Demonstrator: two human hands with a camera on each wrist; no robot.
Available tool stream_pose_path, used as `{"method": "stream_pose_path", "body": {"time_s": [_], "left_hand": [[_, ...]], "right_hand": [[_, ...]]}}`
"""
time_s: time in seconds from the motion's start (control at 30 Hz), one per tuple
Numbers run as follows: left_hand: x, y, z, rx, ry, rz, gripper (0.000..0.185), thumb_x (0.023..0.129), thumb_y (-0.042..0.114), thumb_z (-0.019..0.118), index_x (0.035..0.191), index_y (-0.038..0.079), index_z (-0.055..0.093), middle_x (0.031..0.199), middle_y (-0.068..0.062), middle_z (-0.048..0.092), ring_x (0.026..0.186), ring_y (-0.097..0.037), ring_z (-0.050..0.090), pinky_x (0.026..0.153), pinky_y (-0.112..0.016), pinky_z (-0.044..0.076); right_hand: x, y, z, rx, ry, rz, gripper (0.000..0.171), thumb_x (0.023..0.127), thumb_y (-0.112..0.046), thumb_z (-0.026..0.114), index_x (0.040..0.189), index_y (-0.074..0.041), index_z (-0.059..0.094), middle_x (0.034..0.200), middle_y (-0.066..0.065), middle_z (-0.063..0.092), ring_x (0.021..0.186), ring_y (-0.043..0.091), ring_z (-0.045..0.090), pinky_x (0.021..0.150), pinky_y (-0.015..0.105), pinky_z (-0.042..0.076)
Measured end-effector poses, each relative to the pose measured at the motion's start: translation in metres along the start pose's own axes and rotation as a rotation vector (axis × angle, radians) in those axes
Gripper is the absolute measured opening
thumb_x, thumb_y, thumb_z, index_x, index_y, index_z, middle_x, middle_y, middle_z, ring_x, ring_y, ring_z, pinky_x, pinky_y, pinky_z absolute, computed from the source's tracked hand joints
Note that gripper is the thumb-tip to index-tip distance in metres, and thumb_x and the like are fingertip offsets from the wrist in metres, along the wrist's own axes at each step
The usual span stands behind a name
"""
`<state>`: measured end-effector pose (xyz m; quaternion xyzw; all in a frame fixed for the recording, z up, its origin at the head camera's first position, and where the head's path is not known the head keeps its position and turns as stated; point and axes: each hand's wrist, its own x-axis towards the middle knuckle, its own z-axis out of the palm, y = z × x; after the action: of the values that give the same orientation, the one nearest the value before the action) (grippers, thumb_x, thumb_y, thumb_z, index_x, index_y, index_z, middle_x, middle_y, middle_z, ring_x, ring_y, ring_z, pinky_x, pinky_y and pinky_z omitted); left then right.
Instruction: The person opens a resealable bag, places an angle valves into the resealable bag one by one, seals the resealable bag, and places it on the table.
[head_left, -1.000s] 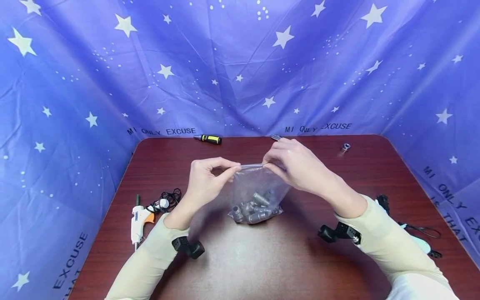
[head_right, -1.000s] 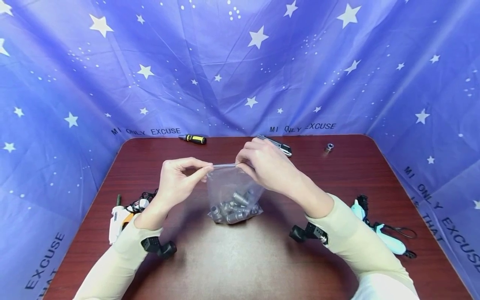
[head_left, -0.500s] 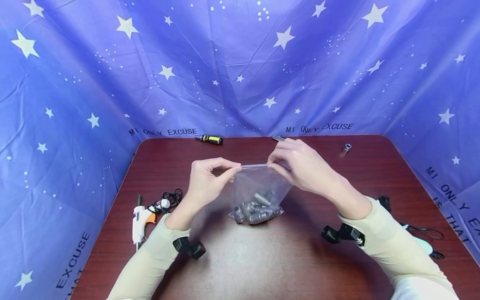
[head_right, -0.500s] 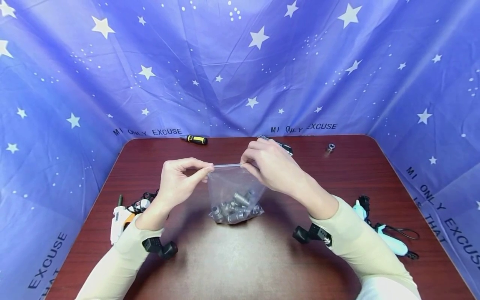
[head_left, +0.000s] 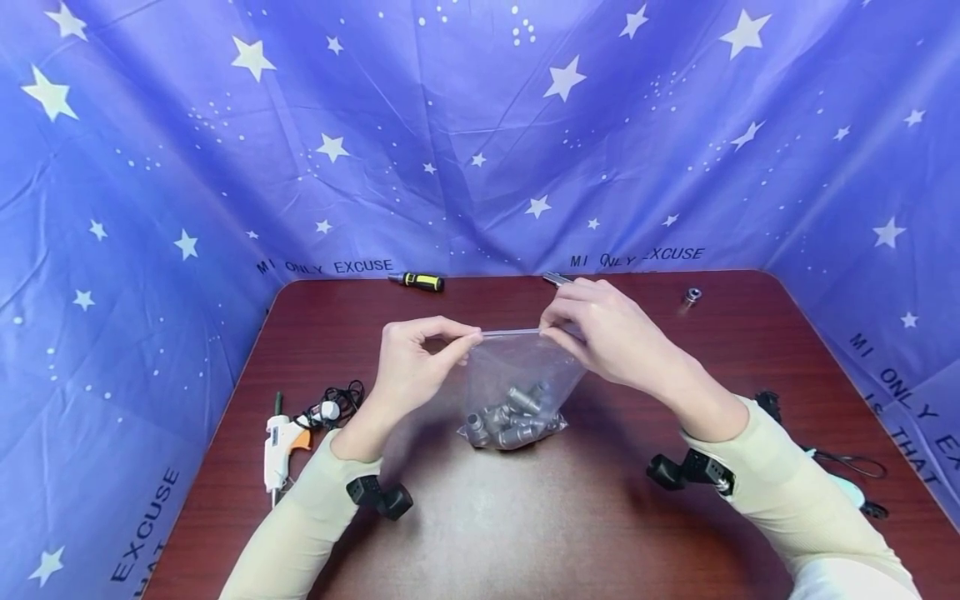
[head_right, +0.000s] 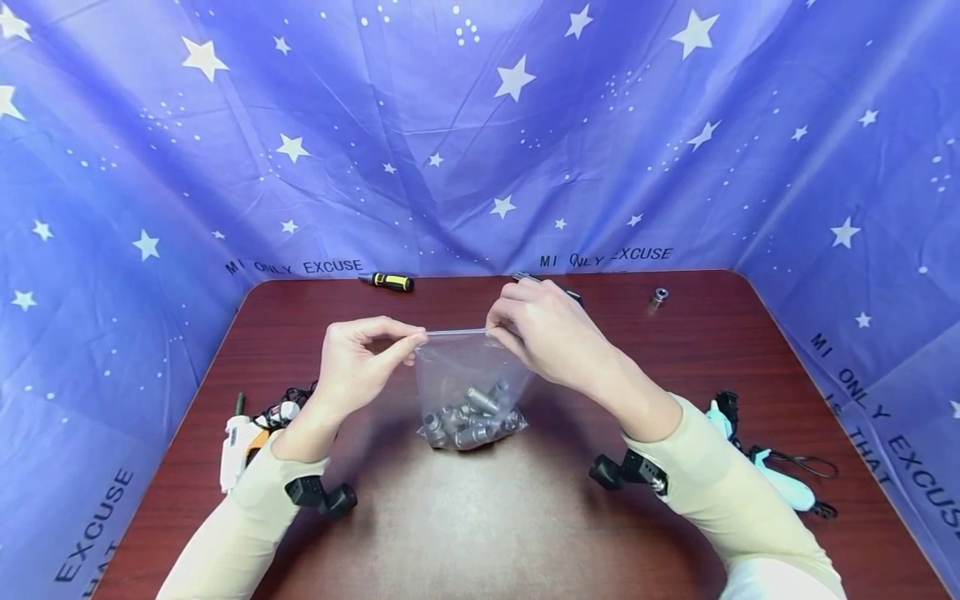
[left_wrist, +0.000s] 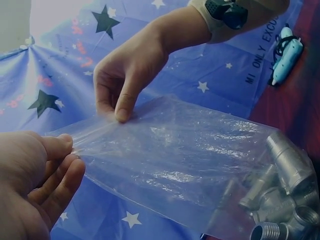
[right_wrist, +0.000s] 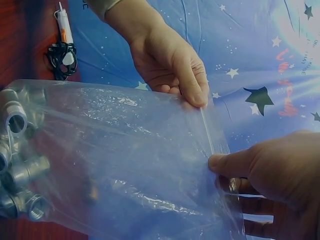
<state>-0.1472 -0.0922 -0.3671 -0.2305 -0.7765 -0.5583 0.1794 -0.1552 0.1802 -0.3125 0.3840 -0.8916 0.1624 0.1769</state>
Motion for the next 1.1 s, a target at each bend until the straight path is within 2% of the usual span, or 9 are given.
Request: {"method": "stream_pose_path", "body": {"time_s": [0.23, 0.53, 0.73, 0.9, 1.1], "left_hand": [[0.0, 0.0002, -0.0009, 0.007, -0.003, 0.0, 0.005, 0.091, 0.013, 0.085, 0.091, 0.009, 0.086, 0.078, -0.004, 0.082, 0.056, -0.013, 0.072, 0.048, -0.025, 0.054], [0.0, 0.0008, -0.0013, -0.004, -0.006, 0.001, 0.004, 0.09, 0.011, 0.085, 0.091, 0.008, 0.086, 0.079, -0.005, 0.082, 0.057, -0.008, 0.072, 0.049, -0.027, 0.056], [-0.0013, 0.0006, -0.0021, -0.004, -0.003, 0.001, 0.004, 0.09, 0.011, 0.085, 0.092, 0.008, 0.086, 0.079, -0.005, 0.082, 0.057, -0.006, 0.071, 0.049, -0.025, 0.055], [-0.0032, -0.0011, -0.0034, -0.05, -0.006, -0.046, 0.004, 0.09, 0.008, 0.085, 0.093, 0.007, 0.086, 0.083, -0.008, 0.083, 0.057, -0.013, 0.074, 0.053, -0.024, 0.059], [-0.0066, -0.0032, -0.0051, -0.098, 0.004, -0.092, 0.004, 0.09, 0.005, 0.083, 0.093, 0.004, 0.085, 0.084, -0.013, 0.082, 0.059, -0.008, 0.073, 0.056, -0.029, 0.063]], "right_hand": [[-0.0013, 0.0015, 0.0001, -0.019, 0.002, 0.001, 0.004, 0.094, -0.012, 0.079, 0.092, -0.015, 0.077, 0.09, -0.002, 0.072, 0.084, 0.019, 0.061, 0.081, 0.042, 0.051], [-0.0033, 0.0032, -0.0002, -0.041, 0.013, -0.015, 0.005, 0.094, -0.012, 0.079, 0.091, -0.014, 0.075, 0.088, -0.002, 0.069, 0.082, 0.019, 0.058, 0.078, 0.04, 0.049], [-0.0047, 0.0042, -0.0005, -0.054, 0.019, -0.03, 0.006, 0.094, -0.011, 0.079, 0.09, -0.013, 0.074, 0.087, -0.001, 0.069, 0.082, 0.02, 0.059, 0.08, 0.041, 0.05], [-0.0049, 0.0039, -0.0013, -0.061, 0.017, -0.038, 0.006, 0.094, -0.01, 0.078, 0.091, -0.012, 0.074, 0.088, 0.0, 0.069, 0.082, 0.02, 0.06, 0.079, 0.041, 0.051], [-0.0047, 0.0024, -0.0026, -0.079, 0.01, -0.056, 0.006, 0.093, -0.01, 0.079, 0.092, -0.011, 0.073, 0.089, 0.001, 0.069, 0.084, 0.022, 0.061, 0.079, 0.041, 0.051]]}}
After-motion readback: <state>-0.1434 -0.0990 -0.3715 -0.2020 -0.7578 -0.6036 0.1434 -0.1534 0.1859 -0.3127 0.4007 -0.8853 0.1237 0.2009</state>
